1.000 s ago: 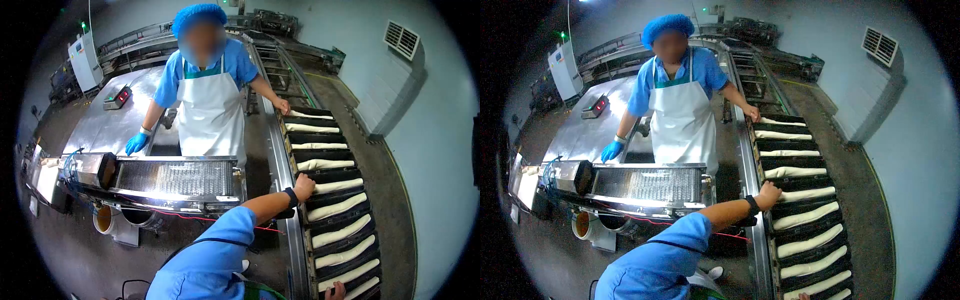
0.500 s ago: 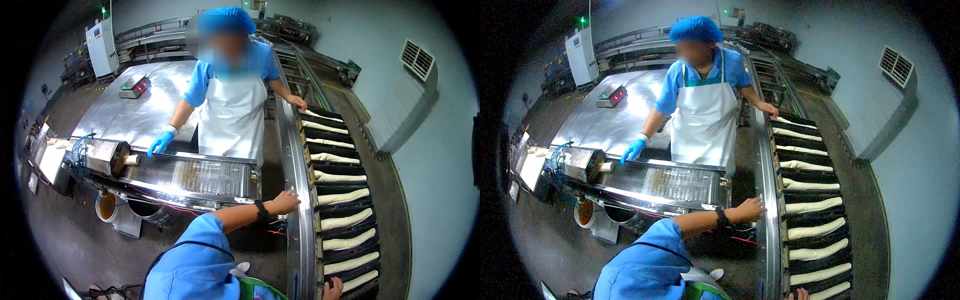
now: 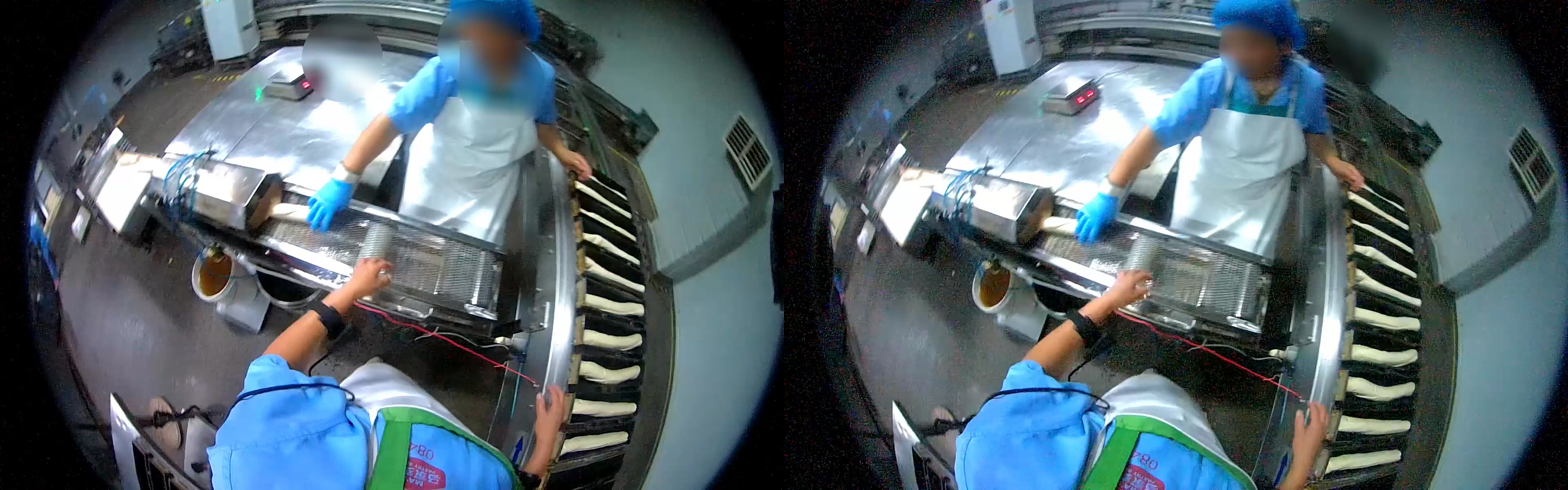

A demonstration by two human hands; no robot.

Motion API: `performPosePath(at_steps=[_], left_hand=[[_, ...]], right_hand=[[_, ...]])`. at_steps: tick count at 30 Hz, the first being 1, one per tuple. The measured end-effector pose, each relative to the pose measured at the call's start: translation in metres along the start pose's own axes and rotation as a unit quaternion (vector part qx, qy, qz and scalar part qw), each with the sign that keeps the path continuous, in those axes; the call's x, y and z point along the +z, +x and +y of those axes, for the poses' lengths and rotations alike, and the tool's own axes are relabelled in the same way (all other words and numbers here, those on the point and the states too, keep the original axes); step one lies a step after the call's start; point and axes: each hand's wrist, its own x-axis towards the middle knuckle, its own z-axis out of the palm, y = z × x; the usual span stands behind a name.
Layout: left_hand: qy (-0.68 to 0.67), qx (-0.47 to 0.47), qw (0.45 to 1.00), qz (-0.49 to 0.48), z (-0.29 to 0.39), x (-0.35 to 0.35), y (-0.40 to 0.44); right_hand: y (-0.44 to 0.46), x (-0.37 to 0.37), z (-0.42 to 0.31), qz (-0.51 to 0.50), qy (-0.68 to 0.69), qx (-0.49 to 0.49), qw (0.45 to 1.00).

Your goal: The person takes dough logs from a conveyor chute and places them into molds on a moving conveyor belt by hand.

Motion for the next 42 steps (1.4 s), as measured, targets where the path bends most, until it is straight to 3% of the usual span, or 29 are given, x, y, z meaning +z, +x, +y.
performPosePath(at_steps=[3,4,5,7,8,12,15,18,24,29,33,35,38,39,42], left_hand=[[-0.069,-0.044,0.991,0.110,-0.056,-0.024,-0.044],[-0.148,-0.059,0.975,0.157,-0.074,-0.029,-0.057],[-0.202,-0.187,0.951,0.139,-0.075,-0.041,-0.070],[-0.200,-0.183,0.944,0.188,-0.096,-0.054,-0.092],[-0.202,-0.188,0.936,0.219,-0.102,-0.060,-0.098],[-0.390,-0.273,0.855,0.207,-0.096,-0.091,-0.119],[-0.398,-0.238,0.845,0.268,-0.104,-0.087,-0.120],[-0.436,-0.242,0.824,0.267,-0.109,-0.080,-0.117],[-0.460,-0.220,0.830,0.227,-0.110,-0.066,-0.110],[-0.471,-0.216,0.832,0.201,-0.095,-0.072,-0.116],[-0.522,-0.242,0.796,0.187,-0.092,-0.075,-0.126],[-0.492,-0.230,0.816,0.198,-0.098,-0.074,-0.129],[-0.502,-0.253,0.805,0.189,-0.075,-0.090,-0.140],[-0.531,-0.217,0.794,0.202,-0.073,-0.089,-0.146],[-0.521,-0.248,0.790,0.209,-0.085,-0.079,-0.144]], right_hand=[[0.010,0.012,-0.039,-0.006,-0.021,-0.015,1.000],[0.012,0.017,-0.049,-0.001,-0.013,-0.023,1.000],[0.012,0.022,-0.056,-0.009,-0.016,-0.030,0.999],[0.015,0.030,-0.071,0.002,-0.023,-0.072,0.997],[0.013,0.033,-0.088,-0.007,-0.003,-0.045,0.999],[0.005,0.050,-0.091,-0.024,0.007,-0.073,0.997],[-0.008,0.056,-0.091,-0.023,-0.009,-0.072,0.997],[-0.030,0.059,-0.082,-0.005,-0.028,-0.047,0.998],[-0.067,0.060,-0.075,0.028,-0.009,-0.052,0.998],[-0.088,0.054,-0.074,0.020,-0.004,-0.007,1.000],[-0.090,0.044,-0.042,0.013,-0.006,0.002,1.000],[-0.081,0.036,-0.027,0.020,-0.024,0.047,0.998],[-0.045,0.022,0.021,0.057,-0.039,0.036,0.997],[-0.031,0.014,0.023,0.067,-0.051,0.028,0.996],[0.016,-0.008,-0.054,0.118,-0.039,-0.085,0.989]])
